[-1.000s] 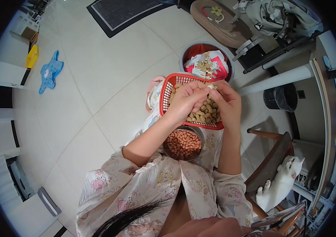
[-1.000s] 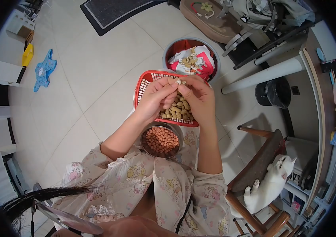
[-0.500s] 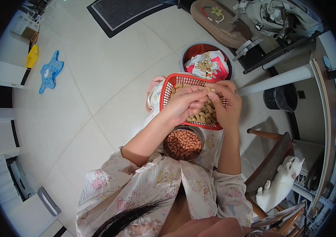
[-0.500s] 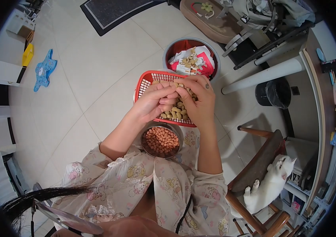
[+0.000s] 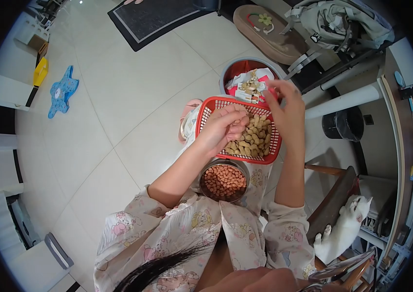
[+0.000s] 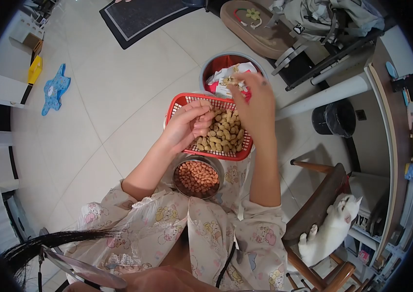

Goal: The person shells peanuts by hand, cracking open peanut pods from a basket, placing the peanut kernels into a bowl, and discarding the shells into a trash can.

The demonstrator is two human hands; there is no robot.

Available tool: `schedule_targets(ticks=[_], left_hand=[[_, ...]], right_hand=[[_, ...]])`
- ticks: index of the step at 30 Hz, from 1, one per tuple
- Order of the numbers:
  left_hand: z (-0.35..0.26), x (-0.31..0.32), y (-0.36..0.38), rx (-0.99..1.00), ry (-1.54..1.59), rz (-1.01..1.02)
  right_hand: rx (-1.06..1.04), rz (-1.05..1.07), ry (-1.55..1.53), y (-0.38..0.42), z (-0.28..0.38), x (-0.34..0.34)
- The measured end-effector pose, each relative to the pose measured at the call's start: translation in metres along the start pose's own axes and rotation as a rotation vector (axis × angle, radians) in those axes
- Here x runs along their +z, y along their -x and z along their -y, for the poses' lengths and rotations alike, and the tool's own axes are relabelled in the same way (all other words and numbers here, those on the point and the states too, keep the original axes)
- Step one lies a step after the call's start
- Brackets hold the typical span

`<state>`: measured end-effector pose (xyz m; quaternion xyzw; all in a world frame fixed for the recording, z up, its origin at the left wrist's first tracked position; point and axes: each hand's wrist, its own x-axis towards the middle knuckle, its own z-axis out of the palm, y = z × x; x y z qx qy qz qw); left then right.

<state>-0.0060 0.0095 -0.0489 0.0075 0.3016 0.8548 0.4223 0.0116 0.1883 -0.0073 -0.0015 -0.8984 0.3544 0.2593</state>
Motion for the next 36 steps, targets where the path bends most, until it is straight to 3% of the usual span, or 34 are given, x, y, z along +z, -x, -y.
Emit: schedule_targets(ticks=[3, 13, 16, 17, 19, 21, 22, 24, 26, 28, 29, 32, 36], left_hand=[[-0.002, 0.005, 0.001, 0.009, -0.044, 0.0], [0.005, 0.004, -0.001, 0.045, -0.002, -0.007], [0.001, 0.004, 0.003, 0.008, -0.097, 0.062], [0.0, 0.002, 0.004, -0.015, -0.002, 0.125], [-0.003, 0.003, 0.005, -0.038, 0.088, 0.192], [-0.006, 0.007, 0.008, -0.031, 0.1, 0.126], [-0.008, 0.003, 0.006, -0.035, 0.176, 0.258], [-0.011, 0.012, 0.013, -0.039, 0.164, 0.181], [-0.012, 0.022, 0.023, -0.055, 0.153, 0.104], [-0.01, 0.02, 0.037, -0.09, 0.122, 0.202], [-0.005, 0.017, 0.046, -0.11, 0.127, 0.195], [0.009, 0.002, 0.075, -0.374, -0.077, 0.24], [0.029, -0.024, 0.092, -0.481, -0.229, 0.253]], right_hand=[[0.011, 0.203, -0.124, 0.023, 0.025, -0.002], [0.045, 0.262, -0.232, 0.029, 0.021, -0.005], [0.056, 0.283, -0.258, 0.029, 0.017, -0.006], [0.056, 0.28, -0.258, 0.031, 0.017, -0.007], [0.355, 0.168, -0.64, 0.036, 0.021, -0.008], [0.338, 0.119, -0.809, 0.041, 0.04, -0.025], [0.322, 0.071, -0.977, 0.044, 0.052, -0.035], [0.105, 0.191, -1.312, 0.06, 0.072, -0.047], [-0.006, 0.486, -1.554, 0.068, 0.094, -0.05], [-0.04, 0.829, -1.758, 0.069, 0.109, -0.052], [-0.023, 0.81, -1.764, 0.073, 0.113, -0.052], [0.086, 1.052, -1.866, 0.084, 0.117, -0.052], [0.106, 1.074, -1.872, 0.085, 0.116, -0.052]])
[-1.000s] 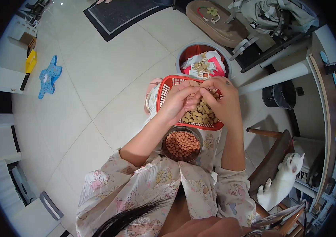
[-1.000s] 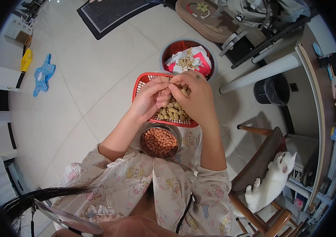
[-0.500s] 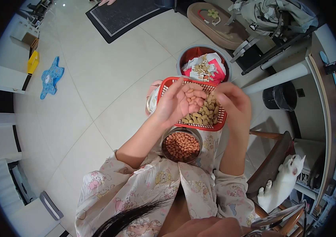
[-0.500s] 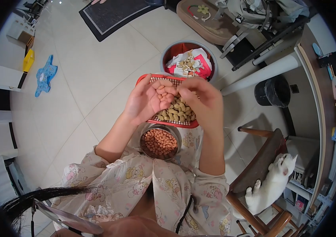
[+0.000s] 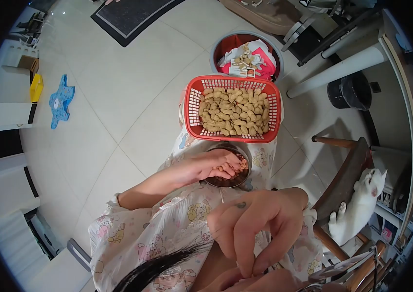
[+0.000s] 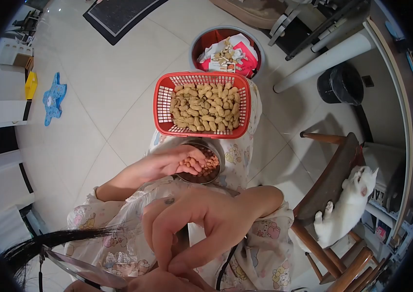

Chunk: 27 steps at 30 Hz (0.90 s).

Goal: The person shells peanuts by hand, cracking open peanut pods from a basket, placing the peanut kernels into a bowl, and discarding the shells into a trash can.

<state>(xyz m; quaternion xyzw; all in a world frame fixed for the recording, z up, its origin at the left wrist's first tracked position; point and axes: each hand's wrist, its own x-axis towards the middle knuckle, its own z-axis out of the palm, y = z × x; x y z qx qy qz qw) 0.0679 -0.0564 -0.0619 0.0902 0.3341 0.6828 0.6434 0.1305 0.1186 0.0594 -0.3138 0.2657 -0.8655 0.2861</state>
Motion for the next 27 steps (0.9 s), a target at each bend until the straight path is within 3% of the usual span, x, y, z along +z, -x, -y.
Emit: schedule_targets(ticks=[6, 8, 10, 12, 14, 17, 25, 27], left_hand=[[-0.001, 0.01, 0.003, -0.097, -0.251, -0.105], [-0.018, 0.02, 0.011, -0.115, -0.254, -0.083], [-0.019, 0.02, 0.013, -0.133, -0.258, -0.059], [-0.006, 0.012, 0.01, -0.153, -0.161, -0.171], [-0.006, 0.007, 0.011, -0.15, -0.162, -0.174], [-0.008, 0.002, 0.012, -0.11, -0.2, -0.119], [-0.049, -0.004, 0.012, 0.058, -0.375, -0.004], [-0.063, 0.002, 0.002, 0.292, -0.492, -0.258]], right_hand=[[-0.13, 0.045, 0.061, -0.007, -0.002, -0.004], [-0.15, -0.076, 0.412, -0.006, 0.01, -0.015], [-0.074, -0.474, 1.058, 0.005, 0.015, -0.023], [0.023, -0.721, 1.93, 0.012, 0.005, -0.056], [0.22, -0.757, 2.168, 0.026, -0.005, -0.084], [0.345, -0.701, 2.118, 0.034, -0.014, -0.097], [0.307, -0.716, 2.183, 0.037, -0.023, -0.108], [0.307, -0.716, 2.197, 0.037, -0.024, -0.108]])
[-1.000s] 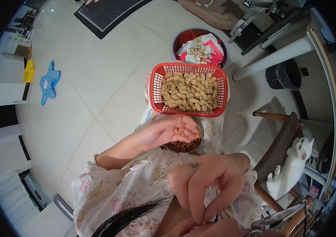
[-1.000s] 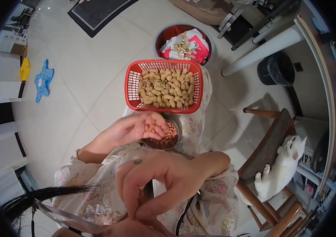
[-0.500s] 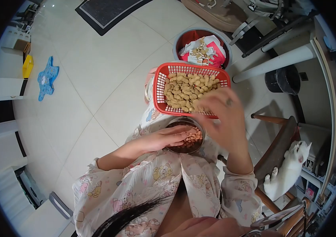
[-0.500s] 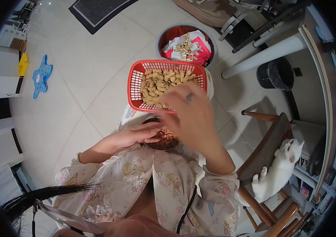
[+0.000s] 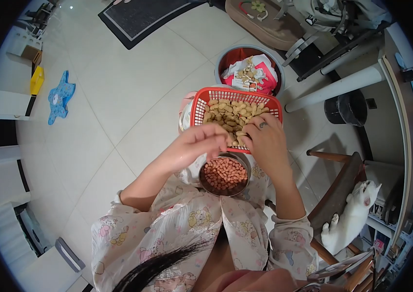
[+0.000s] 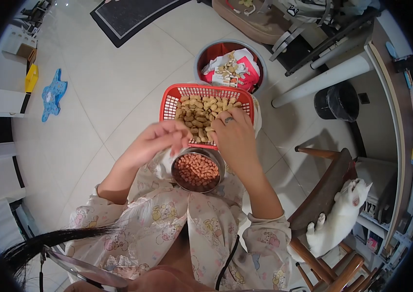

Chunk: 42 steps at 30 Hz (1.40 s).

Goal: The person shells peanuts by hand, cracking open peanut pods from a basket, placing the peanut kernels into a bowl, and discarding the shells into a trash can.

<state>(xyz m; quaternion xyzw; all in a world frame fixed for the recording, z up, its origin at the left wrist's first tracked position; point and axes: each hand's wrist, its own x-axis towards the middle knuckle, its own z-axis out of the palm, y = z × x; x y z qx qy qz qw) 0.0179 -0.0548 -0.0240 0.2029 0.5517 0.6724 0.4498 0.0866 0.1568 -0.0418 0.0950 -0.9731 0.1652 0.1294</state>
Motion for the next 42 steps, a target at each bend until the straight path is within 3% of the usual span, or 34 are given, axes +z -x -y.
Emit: schedule_targets(ticks=[2, 3, 5, 8, 9, 10, 11, 12, 14, 21, 27, 30, 32, 33, 35, 38, 42], left_hand=[[0.019, 0.002, -0.021, 0.163, -0.181, -0.244], [0.017, 0.004, -0.029, 0.17, -0.181, -0.246], [0.013, 0.009, -0.042, 0.157, -0.514, -0.328], [0.019, 0.016, -0.057, 0.231, -0.546, -0.282], [0.022, 0.02, -0.061, 0.32, -0.386, -0.274], [0.023, 0.02, -0.062, 0.326, -0.39, -0.269], [0.023, 0.019, -0.063, 0.228, -0.137, -0.194], [0.021, 0.019, -0.062, 0.127, 0.114, -0.118], [0.021, 0.028, -0.062, 0.154, 0.088, -0.133], [0.039, 0.028, -0.069, 0.163, 0.213, -0.136], [0.03, 0.036, -0.072, 0.106, 0.457, -0.152], [0.037, 0.033, -0.077, 0.191, 0.493, -0.136], [0.042, 0.034, -0.08, 0.253, 0.507, -0.208], [0.04, 0.036, -0.079, 0.255, 0.506, -0.211], [0.034, 0.043, -0.078, 0.232, 0.292, -0.367], [0.035, 0.047, -0.08, 0.299, 0.065, -0.48], [0.039, 0.046, -0.082, 0.355, 0.062, -0.509]], right_hand=[[-0.018, -0.005, -0.026, 0.0, -0.001, 0.001], [-0.024, -0.008, -0.022, -0.001, -0.001, 0.0], [0.07, -0.072, -0.245, -0.004, -0.003, -0.003], [0.101, -0.181, -0.377, -0.016, -0.001, -0.013], [0.099, -0.187, -0.371, -0.017, 0.0, -0.012], [0.203, -0.192, -0.64, -0.018, 0.001, -0.009], [0.304, -0.194, -0.911, -0.019, 0.002, -0.005], [0.298, -0.199, -0.91, -0.02, 0.003, 0.0], [0.386, -0.279, -1.402, -0.021, 0.003, 0.013], [0.251, -0.404, -1.191, -0.023, -0.004, 0.029], [0.399, -0.385, -1.375, -0.026, 0.003, 0.021], [0.526, -0.372, -1.391, -0.029, 0.004, 0.02], [0.288, -0.571, -0.549, -0.03, -0.002, 0.025], [0.285, -0.569, -0.551, -0.03, 0.003, 0.022], [0.475, -0.517, -0.801, -0.03, 0.016, 0.014], [0.44, -0.57, -0.851, -0.027, 0.018, 0.022], [0.421, -0.625, -0.857, -0.024, 0.016, 0.036]])
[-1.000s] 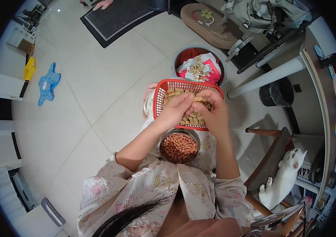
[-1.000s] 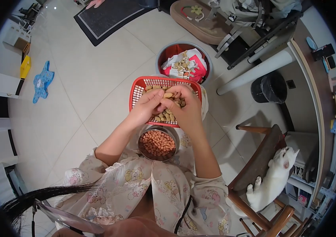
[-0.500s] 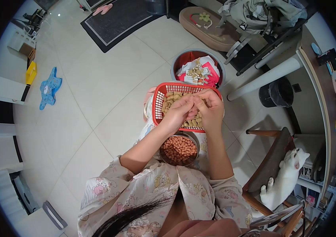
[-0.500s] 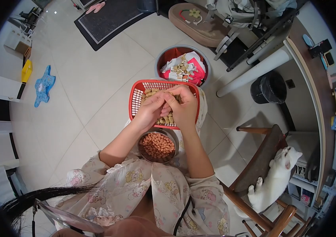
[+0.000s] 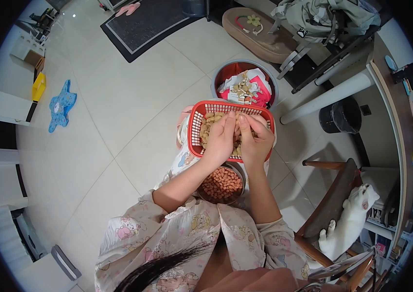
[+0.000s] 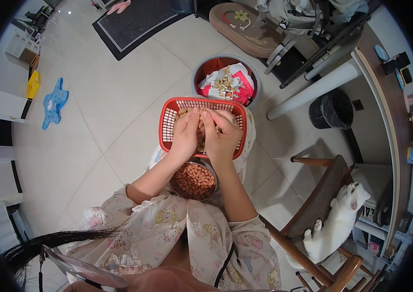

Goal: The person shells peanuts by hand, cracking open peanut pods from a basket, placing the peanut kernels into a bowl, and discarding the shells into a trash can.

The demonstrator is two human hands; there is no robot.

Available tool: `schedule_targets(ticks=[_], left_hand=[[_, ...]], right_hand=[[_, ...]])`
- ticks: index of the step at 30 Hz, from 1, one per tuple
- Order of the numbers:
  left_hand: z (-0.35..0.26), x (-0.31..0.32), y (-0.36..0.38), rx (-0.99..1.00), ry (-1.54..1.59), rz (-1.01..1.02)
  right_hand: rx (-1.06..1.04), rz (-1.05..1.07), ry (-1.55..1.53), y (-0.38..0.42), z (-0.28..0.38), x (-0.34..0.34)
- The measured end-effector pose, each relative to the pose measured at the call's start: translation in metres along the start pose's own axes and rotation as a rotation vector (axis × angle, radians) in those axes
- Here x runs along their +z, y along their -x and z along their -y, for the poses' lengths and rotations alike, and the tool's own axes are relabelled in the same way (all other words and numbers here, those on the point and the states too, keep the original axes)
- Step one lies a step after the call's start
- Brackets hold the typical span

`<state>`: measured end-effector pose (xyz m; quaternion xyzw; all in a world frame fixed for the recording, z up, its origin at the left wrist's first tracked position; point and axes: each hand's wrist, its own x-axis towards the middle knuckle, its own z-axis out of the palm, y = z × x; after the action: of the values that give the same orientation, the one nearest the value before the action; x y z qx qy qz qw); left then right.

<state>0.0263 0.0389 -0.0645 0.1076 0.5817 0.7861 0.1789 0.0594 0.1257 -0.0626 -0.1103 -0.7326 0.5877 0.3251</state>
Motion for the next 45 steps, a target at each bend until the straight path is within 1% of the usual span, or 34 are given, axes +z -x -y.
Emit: schedule_targets(ticks=[2, 3, 5, 6, 8, 9, 11, 12, 14, 15, 17, 18, 20, 21, 23, 24, 25, 26, 28, 29, 30, 32, 33, 34, 36, 37, 39, 40, 43, 45], left_hand=[[-0.002, -0.002, -0.001, -0.076, 0.235, 0.055], [-0.004, -0.004, -0.001, -0.076, 0.234, 0.051], [-0.01, -0.006, -0.002, -0.21, 0.239, 0.051], [-0.015, -0.006, -0.002, -0.21, 0.239, 0.049], [-0.025, -0.006, -0.003, -0.293, 0.284, 0.06], [-0.025, -0.008, -0.004, -0.296, 0.285, 0.059], [-0.025, -0.014, -0.006, -0.384, 0.369, 0.114], [-0.023, -0.018, -0.007, -0.386, 0.372, 0.112], [-0.018, -0.022, -0.008, -0.388, 0.364, 0.192], [-0.017, -0.022, -0.008, -0.39, 0.366, 0.191], [-0.015, -0.021, -0.006, -0.414, 0.32, 0.179], [-0.014, -0.022, -0.006, -0.417, 0.321, 0.176], [-0.013, -0.024, -0.006, -0.467, 0.338, 0.23], [-0.014, -0.024, -0.007, -0.468, 0.337, 0.228], [-0.02, -0.023, -0.007, -0.45, 0.425, 0.192], [-0.02, -0.023, -0.007, -0.446, 0.469, 0.174], [-0.017, -0.029, -0.008, -0.402, 0.455, 0.164], [-0.02, -0.033, -0.006, -0.413, 0.454, 0.164], [-0.03, -0.042, -0.004, -0.223, -0.085, 0.166], [-0.01, -0.055, -0.007, -0.057, -0.242, 0.216], [-0.015, -0.058, -0.006, -0.059, -0.241, 0.212], [-0.039, -0.055, 0.0, -0.142, -0.73, 0.437], [-0.052, -0.046, 0.003, -0.094, -0.941, 0.469], [-0.049, -0.047, 0.003, -0.095, -0.94, 0.474], [-0.04, -0.049, 0.004, 0.234, -0.996, 0.551], [-0.038, -0.049, 0.004, 0.236, -0.995, 0.556], [-0.037, -0.048, 0.004, 0.152, -1.027, 0.629], [-0.038, -0.048, 0.004, 0.155, -1.025, 0.628], [-0.041, -0.05, 0.006, 0.174, -1.098, 0.604], [-0.042, -0.051, 0.008, 0.149, -1.176, 0.544]], right_hand=[[-0.075, 0.001, -0.015, 0.0, 0.0, 0.001], [-0.074, 0.004, -0.017, -0.001, 0.0, 0.001], [-0.004, 0.042, -0.137, -0.004, -0.001, -0.002], [-0.004, 0.045, -0.138, -0.004, 0.001, -0.003], [0.154, 0.133, -0.208, -0.004, 0.009, -0.007], [0.157, 0.134, -0.206, -0.009, 0.012, -0.012], [-0.47, 0.192, 0.408, -0.02, 0.017, -0.02], [-0.468, 0.195, 0.409, -0.021, 0.019, -0.021], [-0.545, 0.234, 0.388, -0.022, 0.02, -0.023], [-0.542, 0.237, 0.39, -0.023, 0.019, -0.023], [-0.62, 0.223, 0.401, -0.026, 0.015, -0.021], [-0.617, 0.226, 0.401, -0.027, 0.014, -0.021], [-0.46, 0.253, 0.382, -0.028, 0.011, -0.02], [-0.458, 0.253, 0.38, -0.032, 0.01, -0.019], [-0.253, 0.158, 0.379, -0.045, 0.01, -0.017], [-0.245, 0.158, 0.38, -0.057, 0.005, -0.017], [-0.346, 0.126, 0.536, -0.073, -0.003, -0.019], [-0.449, 0.092, 0.692, -0.082, -0.008, -0.022], [-0.439, 0.119, 0.701, -0.087, -0.011, -0.029], [-0.44, 0.148, 0.706, -0.09, -0.01, -0.029], [-0.439, 0.152, 0.704, -0.087, -0.006, -0.029], [-0.325, 0.272, 0.591, -0.072, 0.007, -0.031], [-0.323, 0.273, 0.594, -0.066, 0.008, -0.032], [-0.331, 0.301, 0.589, -0.062, 0.008, -0.032], [-0.335, 0.323, 0.586, -0.054, 0.008, -0.034], [-0.337, 0.328, 0.598, -0.051, 0.008, -0.035], [-0.342, 0.333, 0.611, -0.047, 0.008, -0.037], [-0.343, 0.335, 0.61, -0.046, 0.008, -0.039], [-0.319, 0.341, 0.607, -0.043, 0.011, -0.041], [-0.293, 0.346, 0.602, -0.04, 0.012, -0.042]])
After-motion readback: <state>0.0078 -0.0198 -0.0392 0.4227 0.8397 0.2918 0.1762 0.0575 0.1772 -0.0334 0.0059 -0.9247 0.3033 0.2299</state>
